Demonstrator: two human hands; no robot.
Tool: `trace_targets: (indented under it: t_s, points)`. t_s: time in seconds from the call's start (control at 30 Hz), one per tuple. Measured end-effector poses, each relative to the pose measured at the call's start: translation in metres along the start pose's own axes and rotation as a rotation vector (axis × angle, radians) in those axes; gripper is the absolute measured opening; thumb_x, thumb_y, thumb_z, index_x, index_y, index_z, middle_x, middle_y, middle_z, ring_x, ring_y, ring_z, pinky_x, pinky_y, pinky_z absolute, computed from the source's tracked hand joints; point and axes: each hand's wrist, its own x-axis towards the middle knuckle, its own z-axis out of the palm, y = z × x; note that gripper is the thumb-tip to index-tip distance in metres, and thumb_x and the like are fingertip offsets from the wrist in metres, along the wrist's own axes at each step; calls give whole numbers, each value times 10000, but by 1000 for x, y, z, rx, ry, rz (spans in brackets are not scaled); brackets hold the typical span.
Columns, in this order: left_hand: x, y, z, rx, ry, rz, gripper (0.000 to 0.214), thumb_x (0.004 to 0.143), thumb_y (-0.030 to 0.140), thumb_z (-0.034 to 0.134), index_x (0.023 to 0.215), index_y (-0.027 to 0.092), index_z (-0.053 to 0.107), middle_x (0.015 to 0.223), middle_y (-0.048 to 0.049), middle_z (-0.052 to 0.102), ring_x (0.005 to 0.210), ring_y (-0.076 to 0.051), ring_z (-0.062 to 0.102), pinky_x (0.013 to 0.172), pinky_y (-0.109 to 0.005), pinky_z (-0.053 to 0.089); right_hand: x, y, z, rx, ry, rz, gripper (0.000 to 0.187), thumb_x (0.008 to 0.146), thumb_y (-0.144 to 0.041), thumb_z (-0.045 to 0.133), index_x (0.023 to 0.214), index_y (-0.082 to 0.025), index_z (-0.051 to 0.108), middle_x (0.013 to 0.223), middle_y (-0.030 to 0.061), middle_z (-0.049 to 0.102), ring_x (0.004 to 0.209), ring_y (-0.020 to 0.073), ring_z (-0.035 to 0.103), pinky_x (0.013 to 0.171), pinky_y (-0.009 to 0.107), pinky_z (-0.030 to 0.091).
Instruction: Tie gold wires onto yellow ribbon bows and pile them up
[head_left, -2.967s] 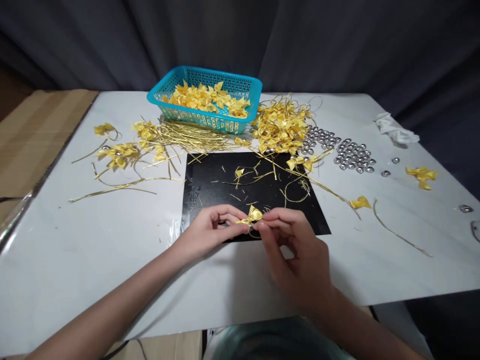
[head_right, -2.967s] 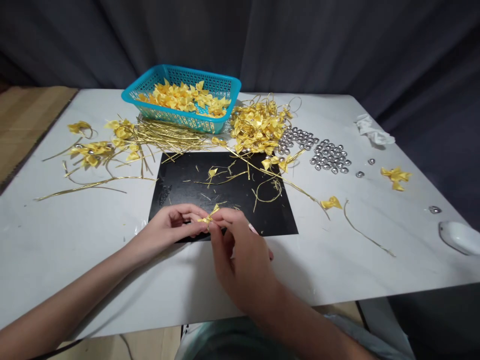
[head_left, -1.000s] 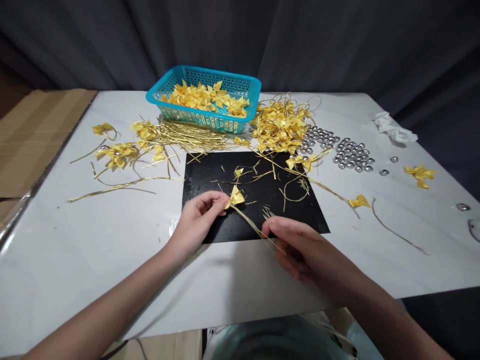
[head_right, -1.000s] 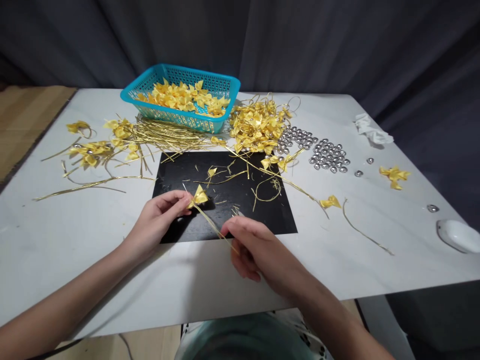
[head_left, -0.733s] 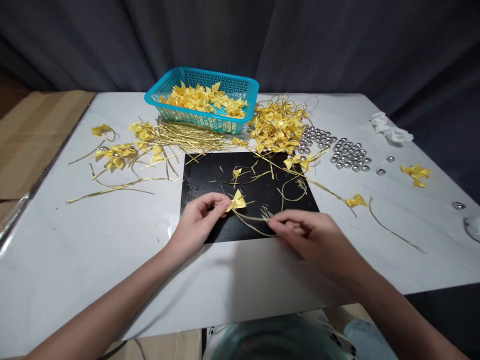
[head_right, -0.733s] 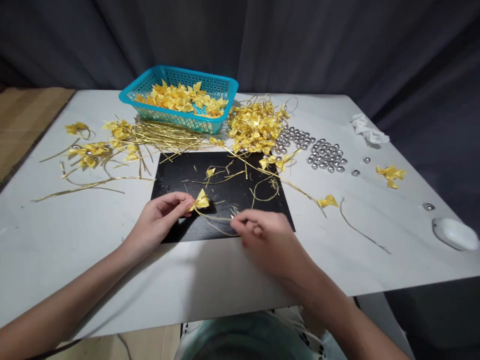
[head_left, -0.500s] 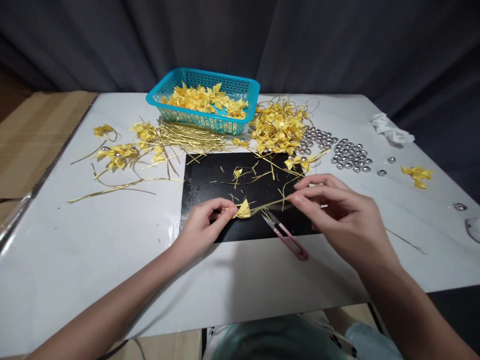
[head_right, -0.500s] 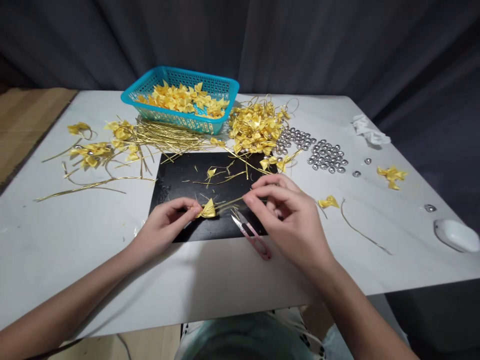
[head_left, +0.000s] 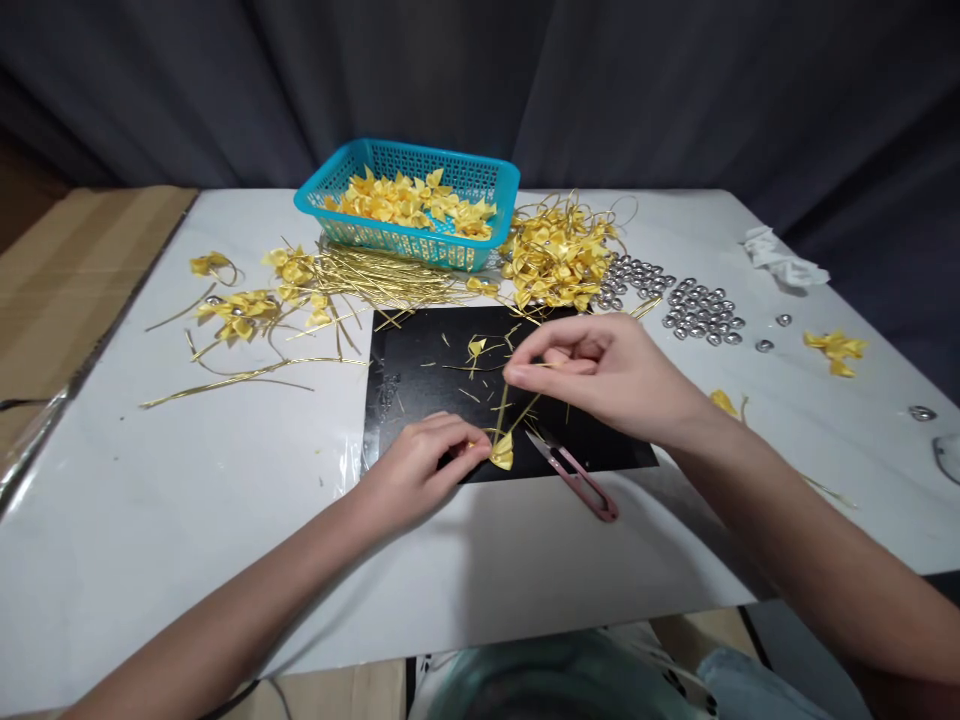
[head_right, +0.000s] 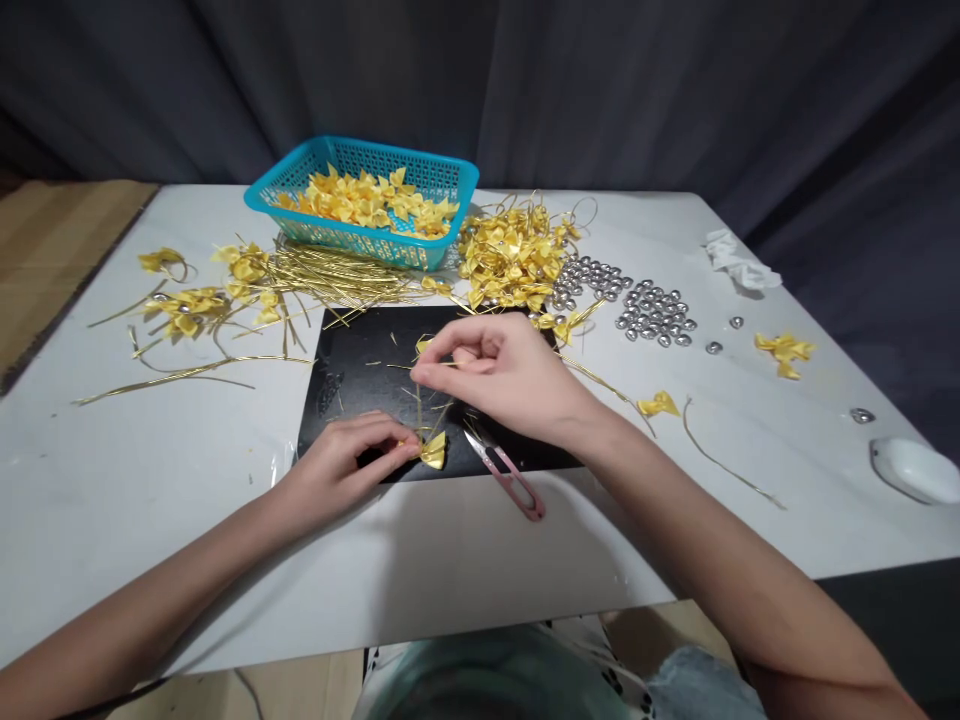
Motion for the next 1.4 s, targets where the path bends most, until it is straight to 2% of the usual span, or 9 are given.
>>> trace_targets:
  t_s: [0.1,0.23,0.37,0.53,0.73,0.87,1.07,1.3,1.4]
  points:
    - [0,-1,0,26,-6,48,187,893,223,474,843,157,642,787,-46,671,742,-150,587,697,-273,432,17,16,12,-88,83,-59,144,735,-239,640,695,-102,661,460,-95,206,438,28,171,437,199,158]
    - [-1,0,1,3,6,15,184,885,230,481,826,165,643,773,-42,668,732,-148,579,684,-274,430,27,36,21,-251,138,-144,170,755,-254,623,701,-102,677,448,-92,232,447,35,197,473,201,194]
    - [-1,1,3,-129,84,-157,174,847,271,524,780,165,644,750,-39,663,673,-138,568,591,-247,407,17,39,16,-398,232,-181,180,785,-259,600,719,-118,690,445,-82,259,441,42,231,474,197,216]
    - [1,2,0,-447,238,-396,160,785,299,592,746,152,643,676,-5,620,592,-99,512,543,-209,384,-15,29,9,-440,284,-142,161,802,-262,591,750,-145,690,412,-84,248,406,46,227,433,186,220]
    - [6,-1,-5,-681,389,-474,136,725,300,661,716,164,652,721,8,639,660,-91,547,652,-197,438,-58,22,21,-457,124,-153,164,864,-243,507,809,-183,650,403,-80,293,372,52,267,413,173,249]
    - [7,0,-5,-785,400,-484,126,712,298,678,706,173,658,737,17,635,680,-88,554,655,-186,453,-73,26,32,-426,44,-30,185,907,-290,436,832,-187,570,428,-87,264,367,56,249,397,179,217]
    - [5,-1,-5,-733,402,-461,123,722,294,666,709,172,655,721,9,631,674,-100,552,670,-207,441,-78,30,40,-340,-58,90,229,926,-308,351,824,-174,507,460,-78,309,402,70,293,422,185,222]
    - [3,1,-2,-685,404,-442,111,740,283,637,715,175,637,731,4,620,704,-111,542,694,-222,425,-78,26,44,-464,-196,36,163,899,-203,360,795,-176,482,457,-87,226,364,74,288,434,198,196]
    - [2,2,-2,-662,405,-429,108,742,276,628,709,173,631,741,1,618,711,-112,535,703,-224,416,-79,26,44,-518,-242,16,193,909,-190,337,755,-178,453,464,-81,264,368,73,315,445,201,194]
